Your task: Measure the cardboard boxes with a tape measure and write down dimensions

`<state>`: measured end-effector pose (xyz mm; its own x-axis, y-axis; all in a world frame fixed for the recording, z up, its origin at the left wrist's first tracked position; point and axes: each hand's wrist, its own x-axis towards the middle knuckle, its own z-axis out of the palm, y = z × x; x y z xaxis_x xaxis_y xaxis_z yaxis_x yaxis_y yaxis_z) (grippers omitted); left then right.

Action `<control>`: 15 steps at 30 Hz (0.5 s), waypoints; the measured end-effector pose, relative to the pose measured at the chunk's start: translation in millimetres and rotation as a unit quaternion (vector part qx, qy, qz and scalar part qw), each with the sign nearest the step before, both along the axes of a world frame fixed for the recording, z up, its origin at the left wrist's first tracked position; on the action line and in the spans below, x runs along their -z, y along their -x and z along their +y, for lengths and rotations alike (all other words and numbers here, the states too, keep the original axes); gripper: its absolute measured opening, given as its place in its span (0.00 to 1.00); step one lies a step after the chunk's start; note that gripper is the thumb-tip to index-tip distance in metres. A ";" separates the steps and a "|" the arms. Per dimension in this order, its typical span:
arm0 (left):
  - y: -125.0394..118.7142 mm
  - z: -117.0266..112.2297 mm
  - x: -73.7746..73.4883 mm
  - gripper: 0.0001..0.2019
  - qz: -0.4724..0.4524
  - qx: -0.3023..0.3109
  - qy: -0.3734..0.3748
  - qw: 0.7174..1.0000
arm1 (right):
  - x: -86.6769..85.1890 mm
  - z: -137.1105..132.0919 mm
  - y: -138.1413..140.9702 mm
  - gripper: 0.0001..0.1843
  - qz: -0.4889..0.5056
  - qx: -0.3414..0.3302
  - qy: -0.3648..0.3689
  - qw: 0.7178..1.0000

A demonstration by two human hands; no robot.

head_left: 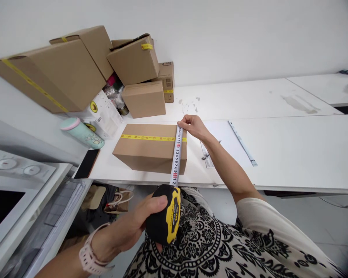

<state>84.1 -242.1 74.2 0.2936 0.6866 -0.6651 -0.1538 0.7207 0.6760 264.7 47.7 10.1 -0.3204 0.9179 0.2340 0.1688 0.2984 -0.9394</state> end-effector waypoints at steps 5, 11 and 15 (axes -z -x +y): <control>0.5 -0.4 3.3 0.35 -0.007 0.000 -0.008 1.000 | 0.8 -0.1 -0.7 0.17 0.009 -0.003 0.006 1.000; 0.5 -1.4 6.1 0.34 -0.009 -0.006 -0.007 1.000 | 2.4 1.8 -1.3 0.16 0.013 -0.005 0.005 1.000; 1.5 -0.7 9.1 0.35 -0.009 -0.006 -0.008 1.000 | 5.2 1.7 0.7 0.17 0.011 -0.005 -0.006 1.000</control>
